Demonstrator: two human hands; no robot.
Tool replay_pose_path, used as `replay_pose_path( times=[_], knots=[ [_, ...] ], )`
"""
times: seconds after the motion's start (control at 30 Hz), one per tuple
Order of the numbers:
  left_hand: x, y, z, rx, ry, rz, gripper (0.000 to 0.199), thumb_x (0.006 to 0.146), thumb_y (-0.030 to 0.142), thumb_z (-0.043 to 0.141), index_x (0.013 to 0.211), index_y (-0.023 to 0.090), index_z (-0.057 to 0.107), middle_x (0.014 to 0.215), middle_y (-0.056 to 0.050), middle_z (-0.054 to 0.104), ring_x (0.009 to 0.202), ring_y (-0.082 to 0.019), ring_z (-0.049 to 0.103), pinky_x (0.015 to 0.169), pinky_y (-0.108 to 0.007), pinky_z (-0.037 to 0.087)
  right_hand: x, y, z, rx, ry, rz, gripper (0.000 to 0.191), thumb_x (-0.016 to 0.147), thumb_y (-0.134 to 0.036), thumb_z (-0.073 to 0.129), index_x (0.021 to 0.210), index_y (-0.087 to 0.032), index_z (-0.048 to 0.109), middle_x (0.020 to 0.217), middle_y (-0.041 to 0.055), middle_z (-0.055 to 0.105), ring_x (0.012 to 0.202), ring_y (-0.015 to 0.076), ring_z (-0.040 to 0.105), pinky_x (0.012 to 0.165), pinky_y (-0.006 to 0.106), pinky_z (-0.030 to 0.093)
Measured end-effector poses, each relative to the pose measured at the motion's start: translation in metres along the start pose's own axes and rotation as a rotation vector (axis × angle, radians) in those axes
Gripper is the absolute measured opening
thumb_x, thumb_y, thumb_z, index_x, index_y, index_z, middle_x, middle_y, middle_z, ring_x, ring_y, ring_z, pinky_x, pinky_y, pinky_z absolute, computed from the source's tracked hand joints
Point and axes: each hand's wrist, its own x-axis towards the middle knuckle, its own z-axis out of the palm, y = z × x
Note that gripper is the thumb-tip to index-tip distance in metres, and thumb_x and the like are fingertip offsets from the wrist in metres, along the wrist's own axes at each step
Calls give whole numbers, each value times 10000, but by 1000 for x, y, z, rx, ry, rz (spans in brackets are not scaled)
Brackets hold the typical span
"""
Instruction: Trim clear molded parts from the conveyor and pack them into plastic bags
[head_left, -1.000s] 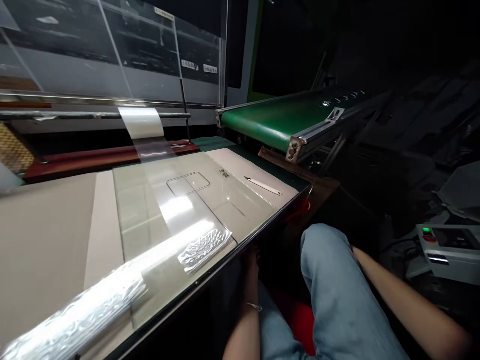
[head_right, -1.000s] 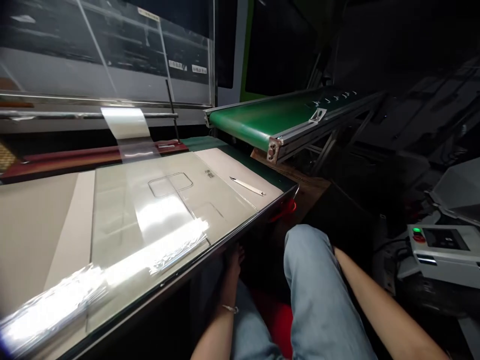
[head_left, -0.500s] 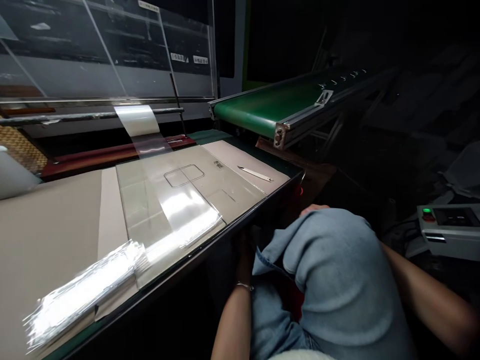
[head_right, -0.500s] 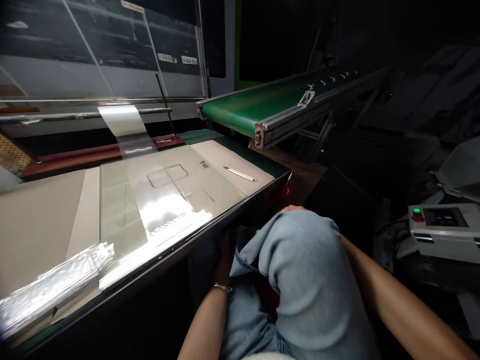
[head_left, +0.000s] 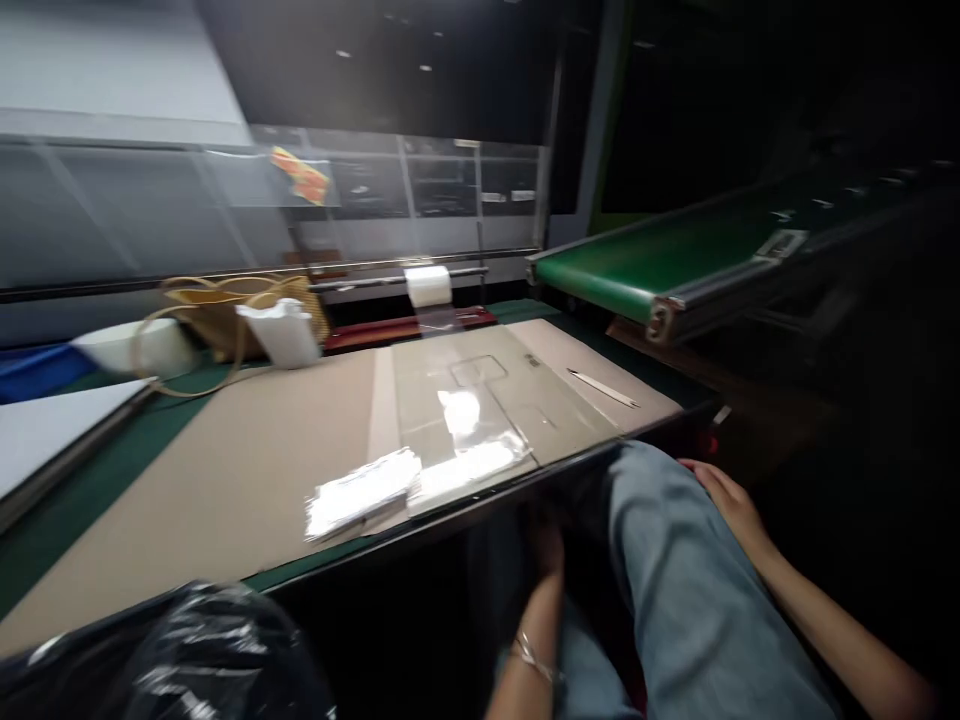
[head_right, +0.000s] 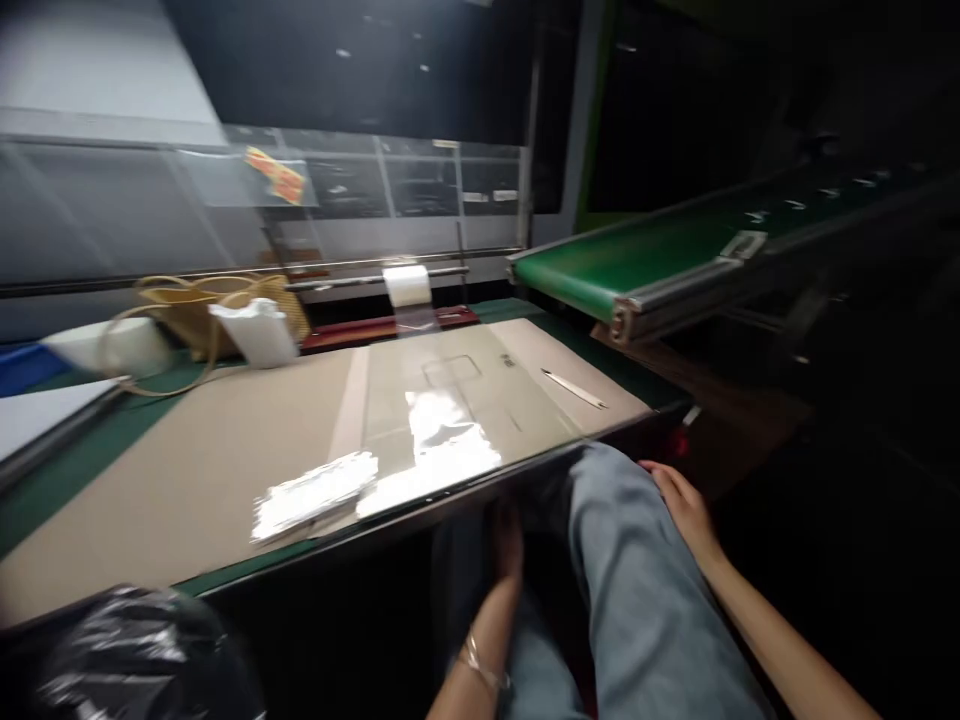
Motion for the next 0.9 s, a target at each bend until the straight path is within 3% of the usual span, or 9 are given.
replay_pose_path(
  times=[0.13, 0.23, 0.33, 0.4, 0.43, 0.53, 0.67, 0.77, 0.9],
  knots=[
    [-35, -4, -29, -43, 121, 72, 266, 880, 275, 480, 1115, 165, 539, 1123, -77, 589, 1050, -204, 545, 926, -426, 415, 4, -52, 22, -26, -92, -141, 383, 688, -496, 553, 959, -226, 570, 939, 57, 635, 929, 252, 589, 887, 399, 433],
    [-63, 0, -57, -35, 200, 120, 221, 875, 265, 460, 1034, 199, 599, 989, -43, 660, 948, -172, 600, 858, -293, 464, -2, -127, 60, -155, -428, -375, 305, 738, -485, 545, 919, -249, 611, 906, 39, 648, 844, 228, 611, 772, 357, 490],
    [-82, 10, -84, 8, 321, 112, 219, 877, 260, 430, 969, 184, 614, 898, -47, 679, 813, -168, 639, 730, -256, 506, -21, -207, 132, -231, -925, -886, 330, 814, -371, 488, 1108, -234, 548, 1075, 57, 604, 993, 206, 553, 846, 341, 460],
    [-96, 19, -102, 57, 393, 113, 204, 869, 239, 437, 938, 180, 620, 829, -44, 684, 736, -161, 646, 667, -242, 514, -40, -246, 189, -482, -1043, -1253, 663, 723, -340, 609, 1322, -223, 349, 1296, 79, 452, 1183, 236, 398, 970, 371, 353],
    [-105, 25, -112, 89, 420, 125, 187, 857, 227, 457, 921, 188, 629, 794, -36, 682, 706, -156, 644, 650, -236, 513, -50, -258, 216, -519, -1079, -1310, 790, 669, -324, 667, 1358, -213, 297, 1329, 103, 410, 1211, 263, 355, 994, 391, 310],
    [-144, 45, -143, 199, 516, 192, 180, 803, 181, 527, 908, 245, 657, 790, -11, 676, 731, -155, 631, 706, -247, 505, -72, -271, 274, -612, -1183, -1395, 967, 563, -269, 741, 1388, -141, 254, 1158, 182, 526, 1081, 316, 461, 926, 425, 333],
    [-200, 54, -171, 424, 875, 118, 320, 815, 151, 486, 1064, 312, 606, 1095, -29, 603, 1070, -211, 530, 952, -364, 406, -80, -258, 294, -657, -1275, -1463, 903, 623, -278, 655, 1396, -98, 225, 1045, 200, 551, 942, 307, 528, 810, 395, 387],
    [-215, 31, -179, 390, 944, -211, 442, 793, 166, 499, 1225, 257, 489, 1315, -80, 443, 1220, -249, 407, 1026, -437, 332, -77, -245, 296, -628, -1307, -1524, 870, 677, -312, 578, 1402, -54, 174, 1011, 204, 536, 903, 304, 527, 772, 388, 395],
    [-208, -10, -179, 326, 957, -311, 533, 730, 109, 504, 1256, 184, 462, 1326, -105, 445, 1237, -222, 398, 1057, -398, 298, -75, -228, 313, -519, -1381, -1485, 908, 615, -324, 597, 1405, -118, 200, 883, 127, 551, 854, 301, 540, 722, 375, 417]
  ],
)
